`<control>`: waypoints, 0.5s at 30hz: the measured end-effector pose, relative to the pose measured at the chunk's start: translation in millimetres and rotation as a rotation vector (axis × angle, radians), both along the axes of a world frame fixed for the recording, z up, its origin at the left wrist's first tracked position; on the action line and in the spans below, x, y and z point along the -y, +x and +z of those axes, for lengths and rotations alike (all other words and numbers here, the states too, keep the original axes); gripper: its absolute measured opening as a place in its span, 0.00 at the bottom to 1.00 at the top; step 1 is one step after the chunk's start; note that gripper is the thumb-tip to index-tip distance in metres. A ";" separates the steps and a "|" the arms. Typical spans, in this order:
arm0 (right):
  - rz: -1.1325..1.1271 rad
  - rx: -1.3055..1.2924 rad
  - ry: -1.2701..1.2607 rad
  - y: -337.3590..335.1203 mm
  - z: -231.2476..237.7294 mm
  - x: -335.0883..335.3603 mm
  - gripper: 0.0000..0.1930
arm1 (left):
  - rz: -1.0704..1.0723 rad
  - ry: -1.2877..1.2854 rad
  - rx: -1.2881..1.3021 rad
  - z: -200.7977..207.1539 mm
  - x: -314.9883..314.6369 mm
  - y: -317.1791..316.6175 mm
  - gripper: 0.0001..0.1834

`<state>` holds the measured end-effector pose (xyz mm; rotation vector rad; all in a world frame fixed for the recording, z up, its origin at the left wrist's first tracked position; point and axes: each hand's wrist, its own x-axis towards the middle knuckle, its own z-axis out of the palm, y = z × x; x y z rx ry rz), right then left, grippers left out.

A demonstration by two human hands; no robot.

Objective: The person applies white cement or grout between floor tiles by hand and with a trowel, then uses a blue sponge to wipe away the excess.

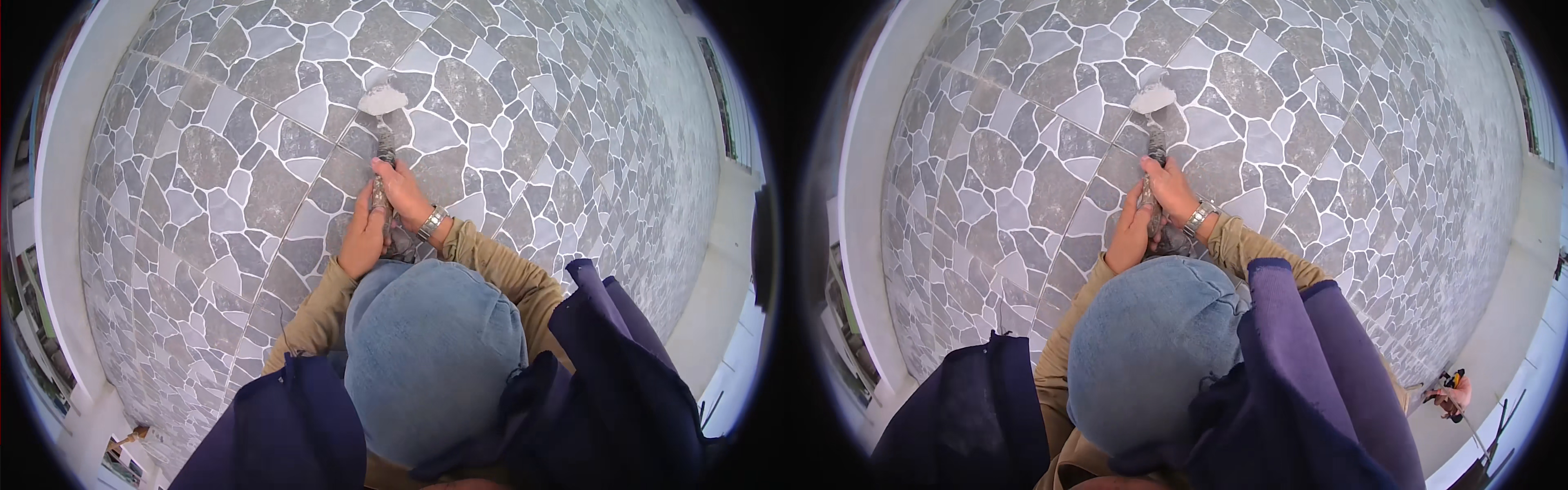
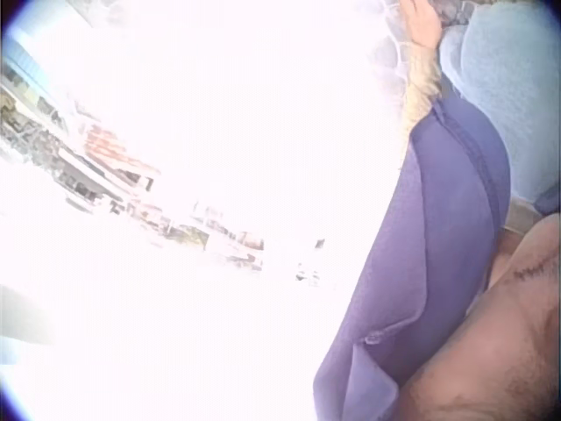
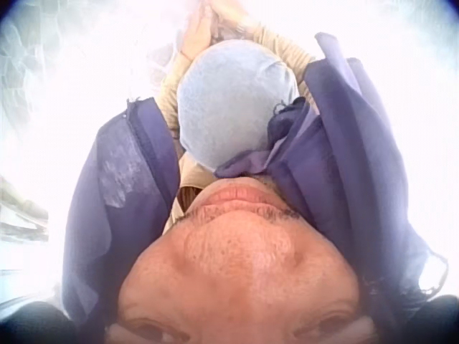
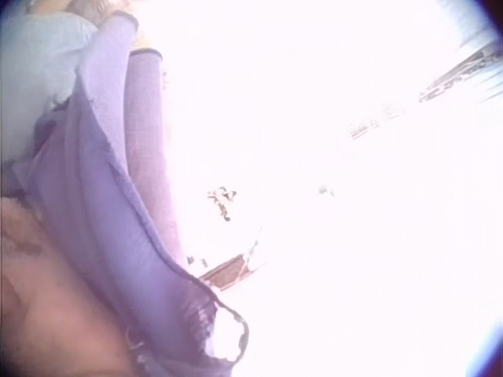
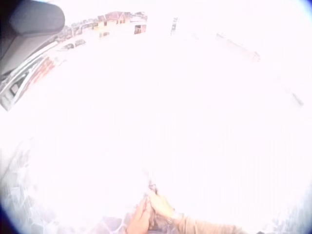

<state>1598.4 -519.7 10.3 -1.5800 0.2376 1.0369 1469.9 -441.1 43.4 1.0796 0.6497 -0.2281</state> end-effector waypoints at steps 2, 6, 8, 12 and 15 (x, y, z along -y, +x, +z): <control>0.029 0.143 -0.009 3.8 -7.5 -11.0 0.28 | 0.010 0.025 0.001 6.2 -12.8 -4.3 0.29; 0.258 0.599 -0.179 14.1 -9.9 -20.1 0.30 | -0.121 0.170 -0.132 30.6 -35.8 -5.1 0.25; 0.185 0.507 -0.131 5.8 -9.4 -26.5 0.31 | -0.135 0.199 -0.188 30.5 -38.5 -1.8 0.25; 0.260 0.400 -0.131 8.5 4.1 -33.4 0.30 | -0.112 0.388 -0.099 34.8 -41.4 17.3 0.30; 0.212 0.468 -0.096 17.9 7.8 -37.4 0.31 | -0.199 0.534 -0.038 32.1 -43.2 21.4 0.33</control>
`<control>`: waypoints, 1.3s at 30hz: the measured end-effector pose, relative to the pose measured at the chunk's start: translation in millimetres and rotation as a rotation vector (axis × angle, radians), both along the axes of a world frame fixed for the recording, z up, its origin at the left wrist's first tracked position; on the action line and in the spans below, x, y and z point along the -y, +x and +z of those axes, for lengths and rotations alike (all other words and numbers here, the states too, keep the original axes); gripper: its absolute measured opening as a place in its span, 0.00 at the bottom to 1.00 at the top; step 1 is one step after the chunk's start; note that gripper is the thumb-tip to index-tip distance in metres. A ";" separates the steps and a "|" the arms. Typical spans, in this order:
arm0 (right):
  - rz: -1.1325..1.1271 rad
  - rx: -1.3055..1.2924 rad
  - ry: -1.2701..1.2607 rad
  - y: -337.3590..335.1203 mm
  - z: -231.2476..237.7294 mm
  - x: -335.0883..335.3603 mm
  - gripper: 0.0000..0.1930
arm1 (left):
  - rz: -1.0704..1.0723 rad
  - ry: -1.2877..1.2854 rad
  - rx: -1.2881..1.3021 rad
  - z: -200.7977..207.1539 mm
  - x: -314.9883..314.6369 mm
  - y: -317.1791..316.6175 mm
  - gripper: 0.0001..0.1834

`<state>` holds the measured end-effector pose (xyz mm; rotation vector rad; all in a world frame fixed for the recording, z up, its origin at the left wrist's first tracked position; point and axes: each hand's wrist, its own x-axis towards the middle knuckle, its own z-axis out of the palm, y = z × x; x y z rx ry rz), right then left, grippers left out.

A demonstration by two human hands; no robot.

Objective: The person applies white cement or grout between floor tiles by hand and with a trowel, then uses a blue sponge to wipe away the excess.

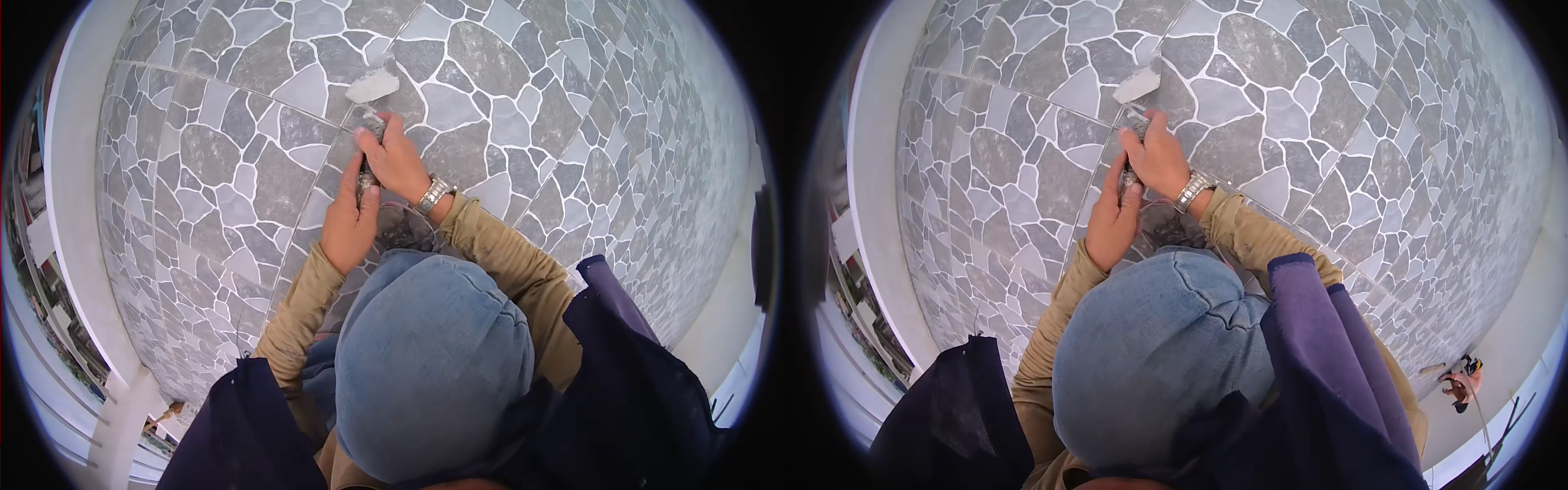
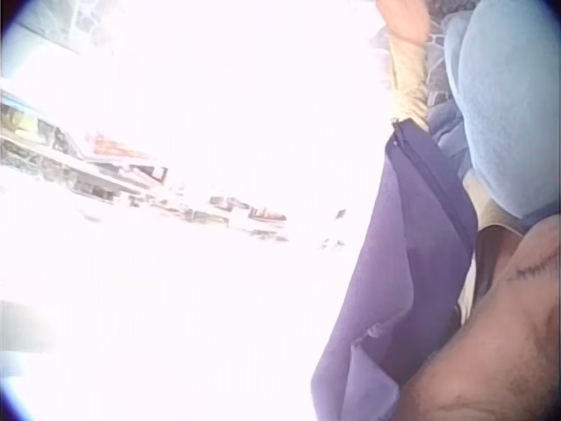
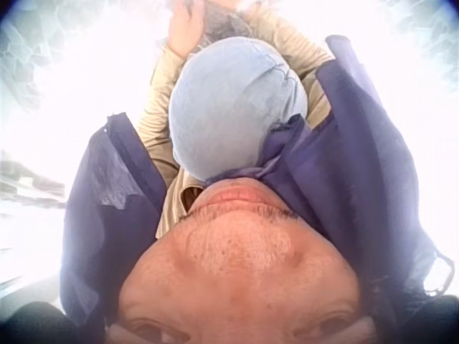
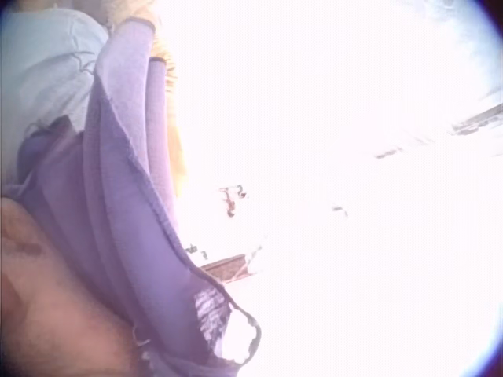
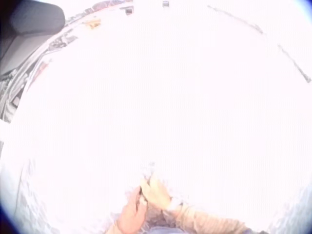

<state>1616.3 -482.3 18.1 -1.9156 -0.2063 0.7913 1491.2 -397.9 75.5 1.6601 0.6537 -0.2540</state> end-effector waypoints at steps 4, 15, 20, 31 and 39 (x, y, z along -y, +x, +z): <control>0.026 0.015 -0.033 12.3 -9.1 -1.5 0.31 | -0.109 0.132 0.018 1.2 -1.1 13.7 0.33; 0.068 0.176 -0.230 132.9 -20.2 -15.8 0.30 | -0.193 0.226 0.005 -30.2 -13.9 126.3 0.36; 0.136 0.113 -0.279 83.6 -10.9 4.6 0.30 | -0.073 0.219 0.159 -38.3 15.8 64.4 0.36; 0.245 0.239 -0.403 188.0 -1.5 -10.9 0.27 | -0.131 0.203 -0.074 -40.8 8.1 184.6 0.34; 0.190 0.146 -0.300 61.0 -17.5 19.2 0.28 | -0.066 0.181 0.000 -28.1 37.5 49.3 0.37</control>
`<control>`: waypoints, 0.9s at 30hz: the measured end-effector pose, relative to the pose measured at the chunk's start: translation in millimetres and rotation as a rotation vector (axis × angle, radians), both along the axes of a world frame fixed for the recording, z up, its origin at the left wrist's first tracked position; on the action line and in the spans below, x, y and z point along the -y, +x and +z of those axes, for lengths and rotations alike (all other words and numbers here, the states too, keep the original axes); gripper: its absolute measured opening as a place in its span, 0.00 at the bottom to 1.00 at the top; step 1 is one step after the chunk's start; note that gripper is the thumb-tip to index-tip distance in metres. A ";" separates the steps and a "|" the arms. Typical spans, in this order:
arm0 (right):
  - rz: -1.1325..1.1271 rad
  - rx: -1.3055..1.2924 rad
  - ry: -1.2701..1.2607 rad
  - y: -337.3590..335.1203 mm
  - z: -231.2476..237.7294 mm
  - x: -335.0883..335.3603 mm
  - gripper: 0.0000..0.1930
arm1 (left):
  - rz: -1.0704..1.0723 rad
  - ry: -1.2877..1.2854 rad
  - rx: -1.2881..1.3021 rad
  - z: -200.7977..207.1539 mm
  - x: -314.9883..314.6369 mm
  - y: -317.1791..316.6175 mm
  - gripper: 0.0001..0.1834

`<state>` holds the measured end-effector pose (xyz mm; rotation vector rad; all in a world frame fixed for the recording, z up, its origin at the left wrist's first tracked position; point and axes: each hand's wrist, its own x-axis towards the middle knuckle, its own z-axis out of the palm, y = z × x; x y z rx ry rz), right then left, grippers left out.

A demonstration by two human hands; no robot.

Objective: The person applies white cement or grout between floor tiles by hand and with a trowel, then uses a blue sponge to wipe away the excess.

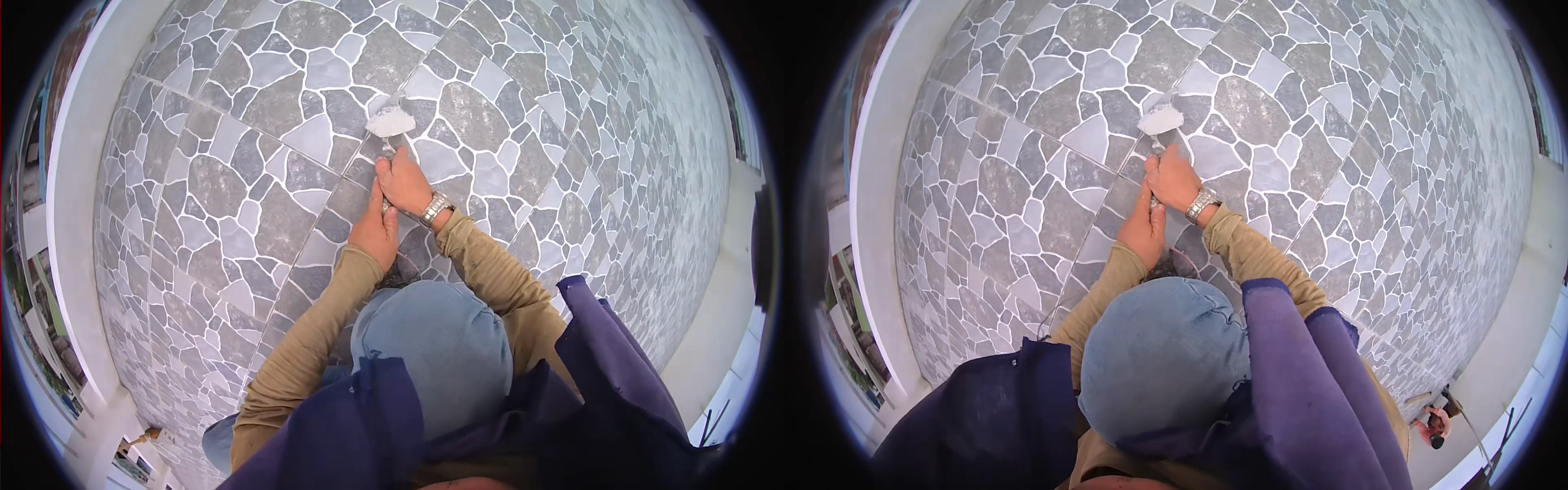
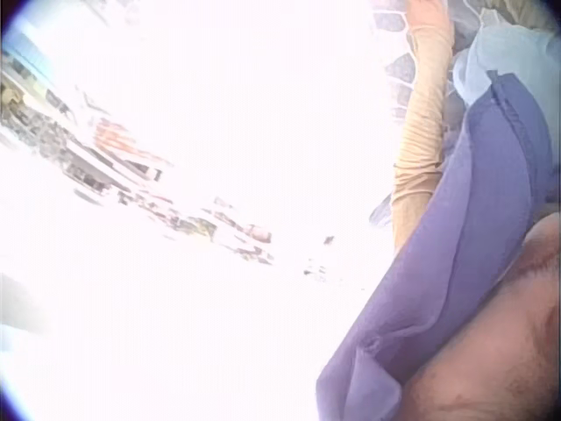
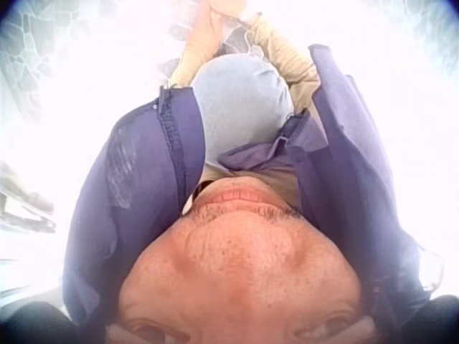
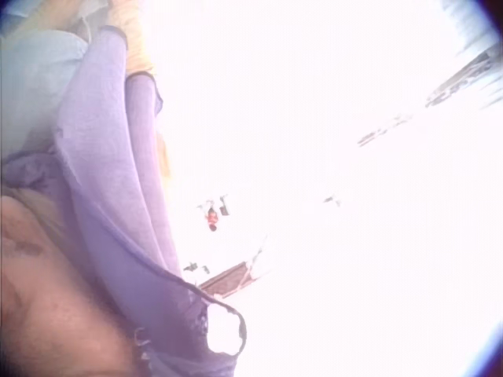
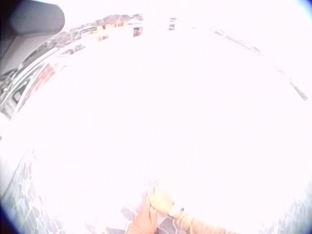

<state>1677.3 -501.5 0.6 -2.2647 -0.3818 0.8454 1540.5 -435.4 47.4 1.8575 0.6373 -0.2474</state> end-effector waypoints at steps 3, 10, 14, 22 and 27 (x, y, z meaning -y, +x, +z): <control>-0.029 0.113 -0.050 84.0 -14.0 -12.5 0.30 | -0.068 0.085 -0.044 -11.2 -12.9 84.9 0.37; 0.307 0.003 -0.074 155.7 -12.8 -33.5 0.31 | 0.074 0.133 -0.109 -16.9 -26.9 152.5 0.36; 0.030 0.130 0.069 14.3 -35.4 -11.2 0.29 | -0.093 0.013 -0.170 -1.8 -29.1 8.8 0.36; -0.034 -0.095 0.338 -176.1 -9.0 -33.1 0.26 | -0.001 -0.008 0.006 30.4 -49.8 -169.4 0.36; -0.014 -0.016 0.257 -125.6 -7.7 -32.7 0.27 | -0.042 -0.027 -0.184 23.8 -44.8 -121.9 0.35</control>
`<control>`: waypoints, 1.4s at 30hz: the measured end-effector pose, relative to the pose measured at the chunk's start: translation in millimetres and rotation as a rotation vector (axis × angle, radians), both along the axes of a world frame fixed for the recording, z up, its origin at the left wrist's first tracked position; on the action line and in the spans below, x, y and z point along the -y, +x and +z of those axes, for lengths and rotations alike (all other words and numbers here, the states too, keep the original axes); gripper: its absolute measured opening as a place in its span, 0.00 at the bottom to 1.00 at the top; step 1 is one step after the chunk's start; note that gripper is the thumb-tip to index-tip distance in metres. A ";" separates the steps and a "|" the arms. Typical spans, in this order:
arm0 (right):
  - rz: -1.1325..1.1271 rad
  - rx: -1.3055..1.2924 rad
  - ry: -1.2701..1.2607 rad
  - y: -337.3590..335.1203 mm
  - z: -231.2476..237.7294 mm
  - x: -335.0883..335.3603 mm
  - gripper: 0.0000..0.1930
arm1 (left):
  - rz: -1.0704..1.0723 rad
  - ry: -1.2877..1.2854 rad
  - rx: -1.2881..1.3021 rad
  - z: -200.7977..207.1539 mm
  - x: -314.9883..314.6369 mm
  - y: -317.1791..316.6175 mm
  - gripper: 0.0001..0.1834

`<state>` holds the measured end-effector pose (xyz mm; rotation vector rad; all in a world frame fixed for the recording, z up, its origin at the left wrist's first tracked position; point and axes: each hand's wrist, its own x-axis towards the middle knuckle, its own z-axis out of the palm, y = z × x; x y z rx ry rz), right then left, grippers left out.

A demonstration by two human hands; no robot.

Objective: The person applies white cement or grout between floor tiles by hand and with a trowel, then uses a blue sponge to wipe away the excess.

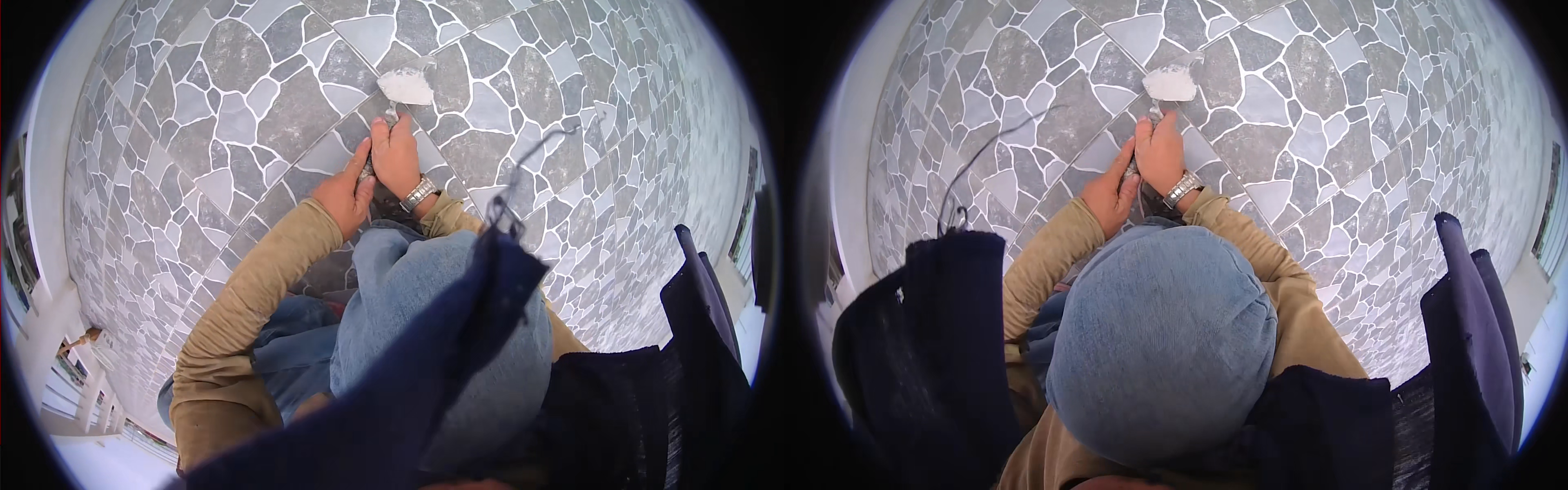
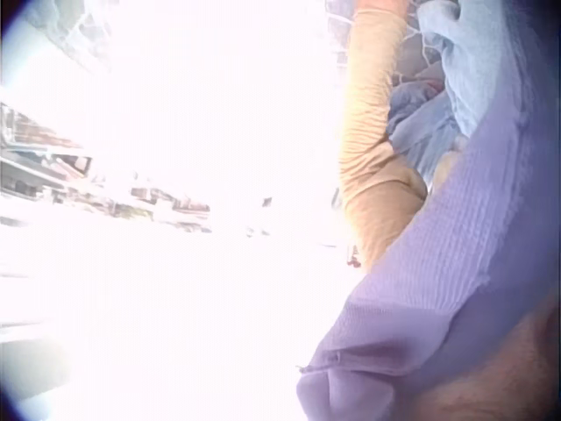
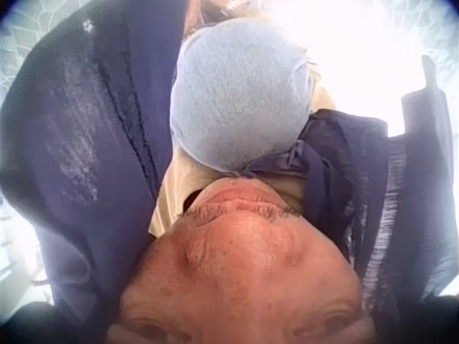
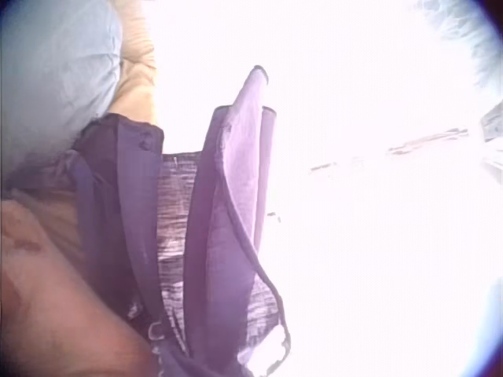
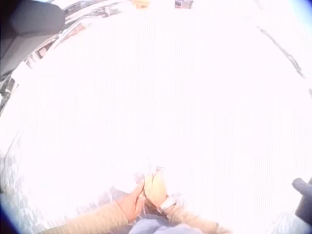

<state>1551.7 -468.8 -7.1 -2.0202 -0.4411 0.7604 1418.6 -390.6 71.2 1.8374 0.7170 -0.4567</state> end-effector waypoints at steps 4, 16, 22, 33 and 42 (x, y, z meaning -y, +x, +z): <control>0.102 -0.087 -0.049 -12.8 10.9 22.3 0.26 | 0.066 0.008 0.154 -12.9 28.4 -27.1 0.36; 0.030 -0.143 -0.008 -45.2 9.5 3.0 0.28 | 0.020 0.029 -0.012 2.9 1.5 -42.5 0.39; -0.022 0.043 -0.049 -0.6 0.5 -3.0 0.27 | 0.011 0.129 0.130 -20.3 7.5 -4.9 0.37; 0.027 -0.096 -0.016 -19.8 3.2 10.4 0.26 | 0.044 0.095 0.082 -19.0 19.8 -26.6 0.38; 0.040 -0.135 -0.065 -0.7 6.8 17.8 0.29 | 0.028 0.145 0.209 -38.4 29.9 -14.7 0.40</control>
